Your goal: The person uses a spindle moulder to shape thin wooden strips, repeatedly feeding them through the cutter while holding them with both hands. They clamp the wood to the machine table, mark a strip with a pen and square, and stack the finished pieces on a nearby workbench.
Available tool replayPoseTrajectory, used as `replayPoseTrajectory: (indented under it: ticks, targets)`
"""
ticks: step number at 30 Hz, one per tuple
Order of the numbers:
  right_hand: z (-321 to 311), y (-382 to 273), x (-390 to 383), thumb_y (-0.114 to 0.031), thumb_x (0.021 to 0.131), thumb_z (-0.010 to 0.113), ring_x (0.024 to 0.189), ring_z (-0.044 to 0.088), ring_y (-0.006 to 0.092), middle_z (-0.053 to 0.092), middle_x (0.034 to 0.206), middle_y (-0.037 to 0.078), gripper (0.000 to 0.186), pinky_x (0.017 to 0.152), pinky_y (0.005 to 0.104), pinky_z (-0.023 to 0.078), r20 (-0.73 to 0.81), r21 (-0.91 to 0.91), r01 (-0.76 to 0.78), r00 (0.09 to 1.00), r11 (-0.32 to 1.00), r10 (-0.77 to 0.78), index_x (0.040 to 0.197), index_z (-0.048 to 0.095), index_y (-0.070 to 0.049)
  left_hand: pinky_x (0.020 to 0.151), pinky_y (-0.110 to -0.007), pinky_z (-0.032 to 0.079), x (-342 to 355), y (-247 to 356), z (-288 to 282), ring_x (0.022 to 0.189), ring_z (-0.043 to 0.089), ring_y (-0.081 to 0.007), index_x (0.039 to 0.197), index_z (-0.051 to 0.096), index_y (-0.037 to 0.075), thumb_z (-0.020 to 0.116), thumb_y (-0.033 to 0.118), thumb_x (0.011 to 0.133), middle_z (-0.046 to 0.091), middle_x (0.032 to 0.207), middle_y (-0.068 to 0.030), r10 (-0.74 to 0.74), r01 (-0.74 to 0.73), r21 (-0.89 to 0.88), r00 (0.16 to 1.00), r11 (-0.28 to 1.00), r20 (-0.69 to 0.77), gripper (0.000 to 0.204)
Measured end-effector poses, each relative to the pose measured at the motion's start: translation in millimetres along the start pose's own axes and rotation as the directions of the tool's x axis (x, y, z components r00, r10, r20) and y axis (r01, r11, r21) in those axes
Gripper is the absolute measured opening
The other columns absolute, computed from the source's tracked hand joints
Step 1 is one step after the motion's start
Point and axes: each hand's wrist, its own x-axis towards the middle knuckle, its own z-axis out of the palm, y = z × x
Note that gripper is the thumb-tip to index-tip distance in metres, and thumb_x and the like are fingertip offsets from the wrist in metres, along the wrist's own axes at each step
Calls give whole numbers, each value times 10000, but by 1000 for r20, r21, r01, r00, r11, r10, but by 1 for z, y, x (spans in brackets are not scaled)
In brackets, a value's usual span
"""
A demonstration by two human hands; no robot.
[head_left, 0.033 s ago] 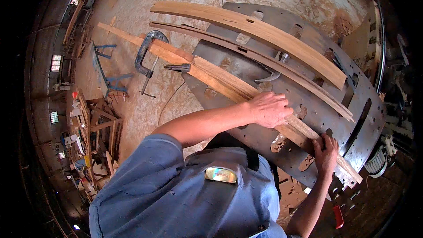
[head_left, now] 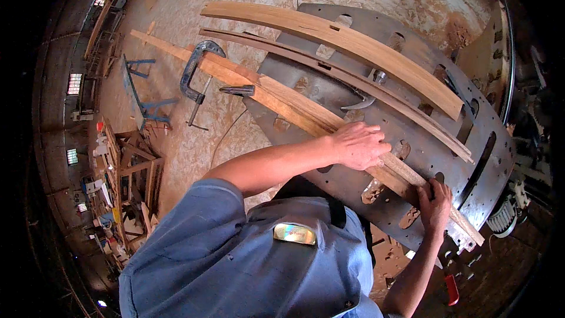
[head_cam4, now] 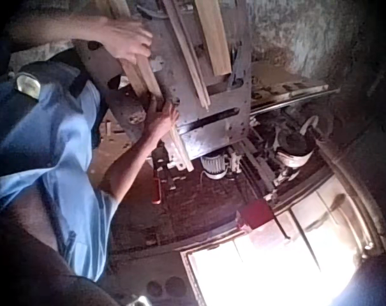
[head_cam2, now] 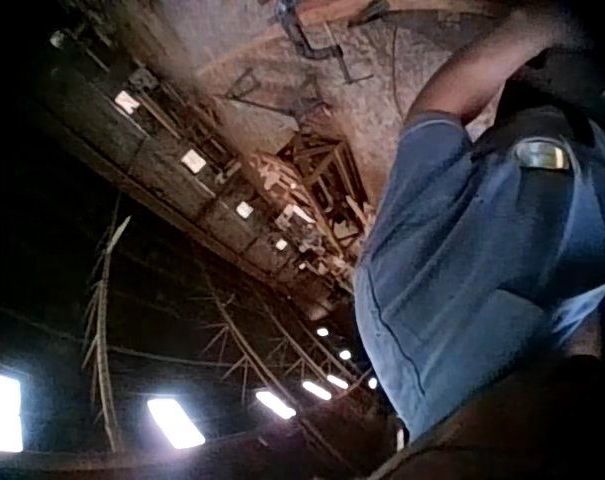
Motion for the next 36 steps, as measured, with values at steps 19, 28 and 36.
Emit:
replayPoseTrajectory:
  ticks: [19, 28, 36]
  targets:
    - [8, 10, -5, -336, 789, 703, 1158, 485, 340, 573, 1165, 152, 415, 1030, 460, 368, -274, -90, -124, 957, 988, 95, 1078, 641, -45, 803, -418, 471, 28, -38, 7, 903, 563, -302, 1001, 678, 66, 630, 210, 820, 593, 884, -117, 125, -124, 13, 985, 992, -122, 236]
    - [21, 46, 22, -326, 758, 727, 902, 575, 258, 608, 842, 77, 253, 944, 400, 425, -602, 41, -186, 779, 982, 173, 763, 673, -78, 861, -476, 419, 5, -51, -7, 994, 504, -349, 1331, 471, 43, 815, 344, 609, 501, 1153, -173, 188, -185, 363, 982, 913, 28, 854]
    - [30, 56, 27, -341, 751, 732, 807, 583, 226, 588, 701, 58, 295, 887, 348, 438, -705, 84, -168, 687, 982, 178, 622, 651, -88, 856, -468, 429, 14, -52, -1, 982, 526, -355, 1292, 501, 15, 806, 313, 595, 531, 1104, -181, 257, -237, 350, 966, 906, -12, 817]
